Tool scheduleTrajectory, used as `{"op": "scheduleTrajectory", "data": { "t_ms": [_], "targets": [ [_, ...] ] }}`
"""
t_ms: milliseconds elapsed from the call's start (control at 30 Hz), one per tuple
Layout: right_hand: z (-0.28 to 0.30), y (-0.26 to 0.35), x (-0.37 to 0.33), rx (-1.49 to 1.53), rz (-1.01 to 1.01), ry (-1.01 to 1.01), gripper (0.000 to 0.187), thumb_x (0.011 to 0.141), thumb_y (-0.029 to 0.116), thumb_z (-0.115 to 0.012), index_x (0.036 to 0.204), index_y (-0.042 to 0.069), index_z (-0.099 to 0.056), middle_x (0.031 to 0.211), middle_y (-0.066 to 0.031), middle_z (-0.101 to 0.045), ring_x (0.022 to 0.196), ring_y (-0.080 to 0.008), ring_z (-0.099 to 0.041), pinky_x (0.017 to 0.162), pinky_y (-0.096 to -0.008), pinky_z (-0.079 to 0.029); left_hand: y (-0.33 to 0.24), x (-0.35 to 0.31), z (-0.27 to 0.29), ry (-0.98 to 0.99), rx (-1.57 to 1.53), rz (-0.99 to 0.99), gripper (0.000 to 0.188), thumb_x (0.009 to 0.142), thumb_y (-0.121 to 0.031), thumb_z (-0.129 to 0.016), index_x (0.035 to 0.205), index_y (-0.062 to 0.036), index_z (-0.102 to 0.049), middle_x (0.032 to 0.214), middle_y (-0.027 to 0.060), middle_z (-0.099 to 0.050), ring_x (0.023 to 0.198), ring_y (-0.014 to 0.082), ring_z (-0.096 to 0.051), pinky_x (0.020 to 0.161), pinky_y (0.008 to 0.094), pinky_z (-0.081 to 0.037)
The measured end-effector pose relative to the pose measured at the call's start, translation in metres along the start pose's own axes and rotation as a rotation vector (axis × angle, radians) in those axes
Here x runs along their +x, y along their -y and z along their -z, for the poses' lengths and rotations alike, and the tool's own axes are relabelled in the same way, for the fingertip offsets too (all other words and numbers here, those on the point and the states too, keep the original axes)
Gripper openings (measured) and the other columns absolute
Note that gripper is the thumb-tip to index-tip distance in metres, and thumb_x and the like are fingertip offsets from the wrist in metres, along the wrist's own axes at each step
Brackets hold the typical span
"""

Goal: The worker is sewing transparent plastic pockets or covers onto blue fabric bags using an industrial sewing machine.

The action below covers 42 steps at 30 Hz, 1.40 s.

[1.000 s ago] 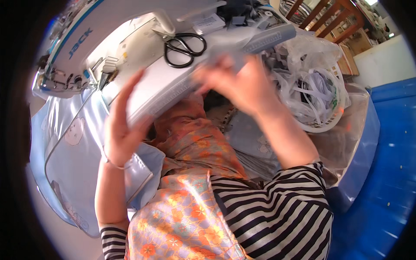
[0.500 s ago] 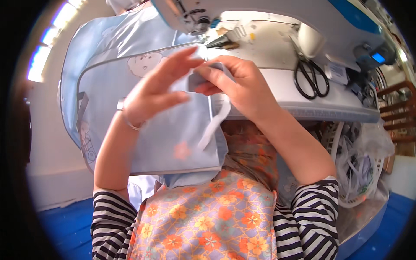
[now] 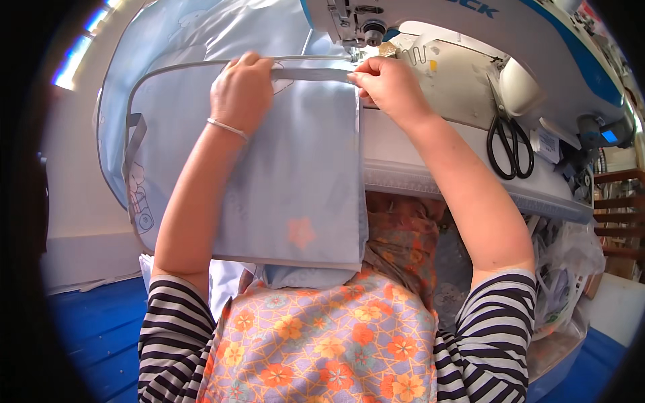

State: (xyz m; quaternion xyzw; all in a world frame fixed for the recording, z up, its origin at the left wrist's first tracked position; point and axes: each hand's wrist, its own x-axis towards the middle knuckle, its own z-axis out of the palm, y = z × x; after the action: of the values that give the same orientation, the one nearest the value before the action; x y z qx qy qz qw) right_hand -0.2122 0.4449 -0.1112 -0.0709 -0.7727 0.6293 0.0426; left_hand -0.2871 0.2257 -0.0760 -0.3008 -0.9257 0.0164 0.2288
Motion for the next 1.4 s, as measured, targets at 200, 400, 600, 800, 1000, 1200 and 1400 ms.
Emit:
{"op": "scheduleTrajectory", "data": {
  "t_ms": [200, 400, 600, 800, 1000, 1200, 1400],
  "targets": [
    [-0.003, -0.009, 0.021, -0.345, 0.015, -0.077, 0.016, 0.087, 0.014, -0.062, 0.081, -0.001, -0.064, 0.073, -0.0036, -0.064, 0.061, -0.0076, -0.060, 0.054, -0.0227, -0.050, -0.049, 0.002, -0.030, -0.353, -0.406, -0.560, 0.021, 0.074, -0.007, -0.057, 0.092, -0.0010, -0.066, 0.108, 0.0102, -0.064, 0.106, 0.0236, -0.057, 0.096, 0.0371, -0.043],
    [-0.002, -0.018, 0.023, -0.778, 0.389, -0.250, 0.012, 0.086, 0.015, -0.063, 0.087, 0.003, -0.065, 0.074, -0.0125, -0.067, 0.065, -0.0230, -0.065, 0.061, -0.0315, -0.053, -0.063, 0.000, -0.053, -0.175, -0.468, -0.395, 0.026, 0.078, -0.005, -0.050, 0.100, 0.0027, -0.063, 0.110, 0.0124, -0.063, 0.109, 0.0257, -0.057, 0.096, 0.0346, -0.044],
    [0.003, -0.019, 0.007, -0.921, 0.532, -0.141, 0.021, 0.091, 0.018, -0.052, 0.104, 0.009, -0.066, 0.097, -0.0126, -0.068, 0.086, -0.0316, -0.065, 0.072, -0.0399, -0.053, -0.064, 0.000, -0.053, -0.157, -0.552, -0.347, 0.026, 0.079, -0.005, -0.050, 0.101, 0.0027, -0.062, 0.114, 0.0129, -0.062, 0.109, 0.0265, -0.056, 0.096, 0.0364, -0.044],
    [0.007, -0.015, 0.009, -0.947, 0.482, -0.059, 0.024, 0.092, 0.017, -0.050, 0.110, 0.009, -0.065, 0.096, -0.0130, -0.067, 0.087, -0.0318, -0.064, 0.073, -0.0405, -0.052, -0.062, 0.003, -0.049, -0.135, -0.524, -0.341, 0.023, 0.081, -0.010, -0.054, 0.100, -0.0006, -0.063, 0.113, 0.0105, -0.063, 0.107, 0.0248, -0.056, 0.094, 0.0372, -0.042],
    [0.009, -0.017, 0.007, -0.896, 0.540, -0.019, 0.023, 0.090, 0.015, -0.054, 0.110, 0.009, -0.065, 0.088, -0.0134, -0.065, 0.081, -0.0323, -0.063, 0.069, -0.0416, -0.051, -0.061, 0.013, -0.049, -0.075, -0.492, -0.343, 0.022, 0.080, -0.012, -0.054, 0.097, -0.0018, -0.063, 0.112, 0.0105, -0.064, 0.108, 0.0239, -0.056, 0.094, 0.0365, -0.042],
    [0.011, -0.019, -0.002, -0.886, 0.541, -0.064, 0.025, 0.086, 0.011, -0.057, 0.110, 0.011, -0.066, 0.090, -0.0118, -0.065, 0.079, -0.0313, -0.063, 0.067, -0.0404, -0.051, -0.066, 0.014, -0.052, -0.104, -0.431, -0.348, 0.023, 0.080, -0.013, -0.053, 0.098, -0.0005, -0.062, 0.117, 0.0153, -0.062, 0.109, 0.0251, -0.056, 0.096, 0.0376, -0.042],
    [0.011, -0.015, -0.044, -0.894, 0.757, -0.035, 0.039, 0.077, 0.001, -0.056, 0.115, 0.005, -0.063, 0.116, -0.0157, -0.060, 0.105, -0.0338, -0.058, 0.090, -0.0406, -0.049, -0.068, 0.014, -0.034, 0.027, -0.449, -0.276, 0.033, 0.079, -0.013, -0.056, 0.109, -0.0007, -0.060, 0.122, 0.0165, -0.060, 0.118, 0.0278, -0.052, 0.101, 0.0424, -0.039]
  ]
}}
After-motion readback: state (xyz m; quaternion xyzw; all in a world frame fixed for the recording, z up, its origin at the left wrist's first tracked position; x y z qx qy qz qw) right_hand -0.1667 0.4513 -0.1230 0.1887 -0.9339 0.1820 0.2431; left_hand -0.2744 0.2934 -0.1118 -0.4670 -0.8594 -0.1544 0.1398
